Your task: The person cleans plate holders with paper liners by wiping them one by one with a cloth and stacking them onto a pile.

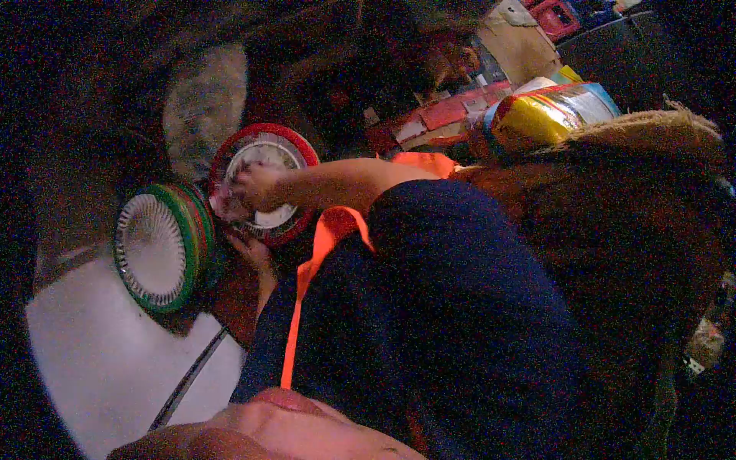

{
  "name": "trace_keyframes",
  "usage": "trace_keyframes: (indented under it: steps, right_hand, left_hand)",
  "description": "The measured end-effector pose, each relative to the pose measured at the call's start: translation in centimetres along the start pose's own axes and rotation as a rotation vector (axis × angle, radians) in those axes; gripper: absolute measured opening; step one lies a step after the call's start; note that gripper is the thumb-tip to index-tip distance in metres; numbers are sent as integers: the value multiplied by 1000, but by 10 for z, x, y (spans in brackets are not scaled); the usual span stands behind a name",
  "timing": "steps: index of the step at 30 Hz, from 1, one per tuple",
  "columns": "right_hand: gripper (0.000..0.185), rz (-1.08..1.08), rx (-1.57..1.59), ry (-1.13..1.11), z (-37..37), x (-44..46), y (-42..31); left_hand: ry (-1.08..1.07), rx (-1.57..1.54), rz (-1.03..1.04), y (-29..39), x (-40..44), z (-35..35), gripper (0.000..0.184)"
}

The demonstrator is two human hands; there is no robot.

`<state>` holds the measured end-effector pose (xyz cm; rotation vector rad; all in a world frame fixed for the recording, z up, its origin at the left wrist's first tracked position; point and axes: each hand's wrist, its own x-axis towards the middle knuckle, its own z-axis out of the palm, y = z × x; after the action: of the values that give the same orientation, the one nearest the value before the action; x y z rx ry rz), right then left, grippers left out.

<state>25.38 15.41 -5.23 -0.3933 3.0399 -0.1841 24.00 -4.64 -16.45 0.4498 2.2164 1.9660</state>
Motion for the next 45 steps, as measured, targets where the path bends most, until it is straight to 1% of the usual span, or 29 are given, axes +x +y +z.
trace_keyframes:
  steps: [3,4,6,9,10,13,14,15,16,18,20,21,22,23,24,26,28,29,31,32,34,35,37,39,40,41,42,43,45]
  right_hand:
    - [40,222,-16,-51,-63,-5,33]
    - [40,225,-6,-49,-52,-17,38]
    - [38,158,-222,366,-14,-42,45]
    - [43,247,-8,-174,6,-72,8]
    - [44,201,48,-231,-34,-93,-19]
    - [43,23,101,-268,26,-70,-46]
    - [43,-116,126,-245,44,-57,-44]
    - [42,-108,249,-259,45,-43,-40]
    - [42,-99,372,-273,32,-32,-38]
    - [41,-2,72,-293,-14,-34,-18]
    - [44,318,212,-307,-60,-27,16]
    - [45,543,7,4,-33,-28,24]
    - [48,330,-180,390,22,-21,50]
    - [48,316,-183,397,22,-26,44]
    - [50,357,-165,262,20,-35,33]
    - [51,369,126,-109,4,-53,4]
    - [52,248,370,-334,-7,-70,-36]
    - [53,171,337,-329,4,-75,-46]
    - [38,10,886,-158,19,-86,-49]
    - [38,193,1353,-231,-11,-109,-57]
    - [43,297,2066,-249,-35,-137,-67]
    - [47,190,2313,-174,-30,-142,-68]
    - [52,121,2382,-189,-32,-163,-70]
    - [58,0,2476,-245,-36,-155,-66]
    - [63,26,2394,-342,-36,-153,-68]
    - [68,60,2305,-430,-36,-153,-74]
    - [68,66,2297,-451,-33,-146,-72]
    - [63,111,2240,-450,-31,-138,-70]
    - [58,155,2191,-441,-27,-134,-62]
  left_hand:
    - [53,95,11,27,4,5,66]
    - [54,243,34,24,4,1,64]
    - [100,385,26,42,0,10,61]
    - [205,373,28,11,7,16,58]
    - [210,376,25,4,7,14,58]
    - [189,601,103,-6,18,10,56]
    - [211,476,-33,-3,22,11,57]
    - [227,352,-166,1,26,7,59]
    - [232,358,-155,6,26,3,59]
    - [111,461,-99,16,21,-4,67]
    - [-9,478,-99,32,21,-11,72]
    - [9,738,28,35,19,-16,73]
    - [11,848,12,54,12,-13,74]
    - [8,959,-8,74,7,-8,74]
    - [20,938,-70,79,7,-7,75]
    - [-17,970,-77,65,13,-11,74]
    - [-68,929,-144,65,17,-16,73]
    - [-75,846,-198,67,20,-16,71]
    - [-137,723,-163,64,28,-34,69]
    - [-144,701,-92,59,29,-42,67]
    - [-117,705,-47,79,29,-57,64]
    - [-121,711,0,99,28,-64,61]
    - [-116,591,67,155,21,-68,52]
    - [-19,316,355,188,25,-82,44]
    - [27,329,525,215,25,-87,38]
    - [129,283,558,207,36,-102,36]
    - [96,-91,17,228,37,-111,35]
    - [106,-159,55,228,48,-129,37]
    - [376,-19,145,182,89,-179,46]
